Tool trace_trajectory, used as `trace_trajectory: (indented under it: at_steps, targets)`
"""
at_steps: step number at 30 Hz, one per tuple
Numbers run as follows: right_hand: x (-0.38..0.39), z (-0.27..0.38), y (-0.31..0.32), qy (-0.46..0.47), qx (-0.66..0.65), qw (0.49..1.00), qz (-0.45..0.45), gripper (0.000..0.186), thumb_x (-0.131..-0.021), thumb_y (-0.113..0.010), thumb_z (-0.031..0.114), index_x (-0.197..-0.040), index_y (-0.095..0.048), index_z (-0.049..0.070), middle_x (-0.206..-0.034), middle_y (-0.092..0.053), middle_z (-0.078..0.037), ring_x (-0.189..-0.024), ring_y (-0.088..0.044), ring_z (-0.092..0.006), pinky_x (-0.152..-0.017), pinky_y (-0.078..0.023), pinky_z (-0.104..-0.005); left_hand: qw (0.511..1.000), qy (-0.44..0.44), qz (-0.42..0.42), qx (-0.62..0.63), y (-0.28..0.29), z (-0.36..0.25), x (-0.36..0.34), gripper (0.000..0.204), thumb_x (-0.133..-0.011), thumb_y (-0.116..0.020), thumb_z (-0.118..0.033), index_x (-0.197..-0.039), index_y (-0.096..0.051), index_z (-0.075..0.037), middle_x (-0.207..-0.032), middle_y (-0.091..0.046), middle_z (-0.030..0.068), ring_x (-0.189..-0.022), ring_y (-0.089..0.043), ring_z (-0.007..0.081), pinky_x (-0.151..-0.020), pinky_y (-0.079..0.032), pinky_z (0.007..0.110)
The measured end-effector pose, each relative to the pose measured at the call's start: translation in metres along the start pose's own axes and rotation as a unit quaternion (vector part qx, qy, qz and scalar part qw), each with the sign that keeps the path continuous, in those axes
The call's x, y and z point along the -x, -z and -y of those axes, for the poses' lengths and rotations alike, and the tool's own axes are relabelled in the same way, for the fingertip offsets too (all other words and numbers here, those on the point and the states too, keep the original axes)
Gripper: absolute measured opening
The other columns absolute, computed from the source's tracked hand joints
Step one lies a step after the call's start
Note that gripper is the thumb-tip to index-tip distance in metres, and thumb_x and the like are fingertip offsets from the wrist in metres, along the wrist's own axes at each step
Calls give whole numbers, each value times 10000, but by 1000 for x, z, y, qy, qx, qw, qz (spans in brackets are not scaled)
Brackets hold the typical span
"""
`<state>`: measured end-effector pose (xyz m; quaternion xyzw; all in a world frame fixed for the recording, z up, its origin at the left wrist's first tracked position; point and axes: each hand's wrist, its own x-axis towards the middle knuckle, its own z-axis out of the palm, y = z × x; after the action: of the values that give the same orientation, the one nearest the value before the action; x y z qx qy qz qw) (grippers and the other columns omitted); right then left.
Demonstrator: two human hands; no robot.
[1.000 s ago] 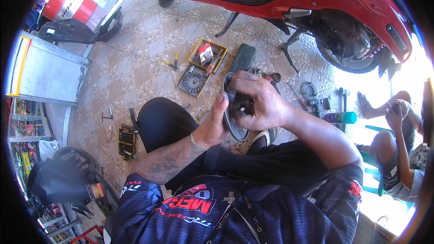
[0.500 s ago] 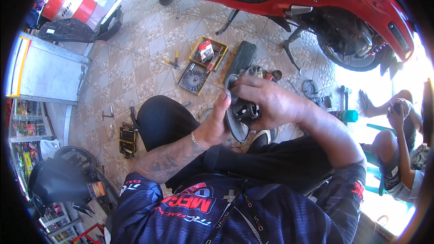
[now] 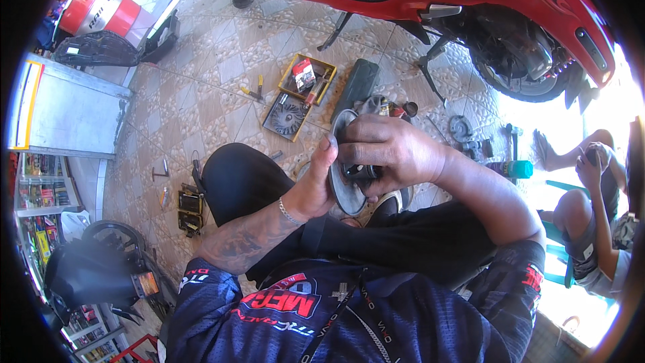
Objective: The person sits on the floor in a workshop and cleans a circular metal scooter part with a cloth. They then use a screwdriver to adjust or remove a small internal component from the part.
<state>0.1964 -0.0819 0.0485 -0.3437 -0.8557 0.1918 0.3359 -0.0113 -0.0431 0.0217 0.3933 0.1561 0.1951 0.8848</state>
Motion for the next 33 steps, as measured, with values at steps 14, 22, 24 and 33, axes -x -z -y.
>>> trace_trajectory:
  at_steps: [14,22,24,33]
  targets:
    - [-1,-7,-20,8,-49,996,-77,505,-599,-854,153,-1076,-700,93,-1134,-633,-134,-1034,-648,-365,-860,-556,-452,999,27,-37,-10,-3,-6,-2,902,-964,-377,-785,-1571,-305,-122,-1503,-430,143,-1400,-475,292,-1136,-457,471]
    - [1,-7,-21,-11,-44,995,-88,467,-598,-842,145,-1040,-701,92,-1140,-627,-134,-1032,-645,-367,-857,-558,-455,998,59,-24,-10,3,-5,-6,931,-940,-370,-817,-1569,-284,-136,-1483,-426,191,-1343,-524,367,-1005,-561,543]
    - [1,-6,-23,-13,-37,995,-94,459,-600,-841,146,-1033,-700,94,-1136,-627,-128,-1021,-646,-364,-850,-560,-454,998,68,-10,1,4,-5,-7,928,-942,-354,-819,-1560,-291,-130,-1475,-427,205,-1312,-548,383,-957,-588,560]
    - [2,-1,-31,-55,-4,992,-113,381,-609,-832,153,-967,-710,111,-1106,-638,-101,-1010,-649,-354,-840,-569,-453,996,67,-66,6,5,1,-11,916,-955,-277,-828,-1527,-336,-115,-1397,-498,219,-1242,-596,385,-877,-623,551]
